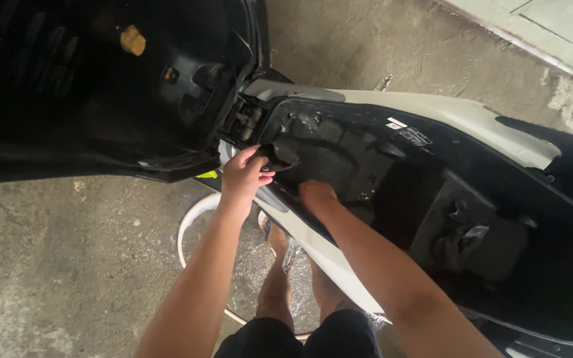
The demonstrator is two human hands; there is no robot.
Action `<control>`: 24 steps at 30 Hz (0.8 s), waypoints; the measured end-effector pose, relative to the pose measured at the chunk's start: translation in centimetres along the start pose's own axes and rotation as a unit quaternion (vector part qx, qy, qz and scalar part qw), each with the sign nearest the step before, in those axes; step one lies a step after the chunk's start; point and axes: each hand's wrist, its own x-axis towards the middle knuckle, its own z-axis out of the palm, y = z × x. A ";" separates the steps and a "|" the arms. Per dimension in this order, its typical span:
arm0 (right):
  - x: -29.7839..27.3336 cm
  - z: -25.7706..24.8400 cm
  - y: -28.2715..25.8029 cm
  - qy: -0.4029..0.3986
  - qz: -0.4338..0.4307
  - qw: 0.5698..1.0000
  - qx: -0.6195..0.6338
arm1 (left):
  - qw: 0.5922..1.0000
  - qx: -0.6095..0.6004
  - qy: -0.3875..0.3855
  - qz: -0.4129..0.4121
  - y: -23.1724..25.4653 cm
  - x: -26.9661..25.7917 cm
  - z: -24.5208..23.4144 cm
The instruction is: The person opens the motorcycle seat storage, removes a wallet and an extension cord to place them on a bench, and then handles various small components and items inside the compartment.
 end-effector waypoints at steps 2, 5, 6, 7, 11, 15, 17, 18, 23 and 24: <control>-0.1 0.8 0.7 0.040 -0.010 0.999 0.017 | 1.000 -0.003 -0.001 -0.003 0.0 -0.1 -0.5; -0.8 0.5 0.7 0.031 0.020 0.996 0.076 | 1.000 -0.011 -0.001 -0.001 -0.2 0.0 -1.0; -1.1 0.2 0.7 -0.019 0.063 0.991 0.119 | 1.000 -0.018 -0.002 0.003 -0.3 0.2 -1.0; -1.3 -0.3 0.7 -0.018 0.065 0.991 0.119 | 1.000 -0.018 -0.004 0.003 -0.4 0.4 -1.1; -1.9 -1.0 0.2 -0.030 0.045 0.990 0.127 | 1.000 -0.006 -0.001 -0.006 -0.9 0.4 -1.5; -1.6 -0.6 0.1 -0.031 0.045 0.987 0.152 | 1.000 -0.018 -0.007 -0.005 -1.4 0.6 -1.8; -1.1 -0.1 0.3 -0.036 0.052 0.985 0.161 | 1.000 -0.017 -0.007 -0.008 -1.6 0.7 -1.9; -0.8 0.3 0.5 -0.041 0.058 0.983 0.170 | 1.000 -0.017 -0.005 -0.011 -1.8 0.7 -1.9; 1.0 1.9 1.0 -0.050 0.049 0.980 0.185 | 1.000 0.001 0.000 -0.013 -2.3 1.1 -1.6; 1.2 2.2 1.1 -0.049 0.057 0.973 0.218 | 1.000 0.001 0.001 -0.016 -2.4 1.1 -1.6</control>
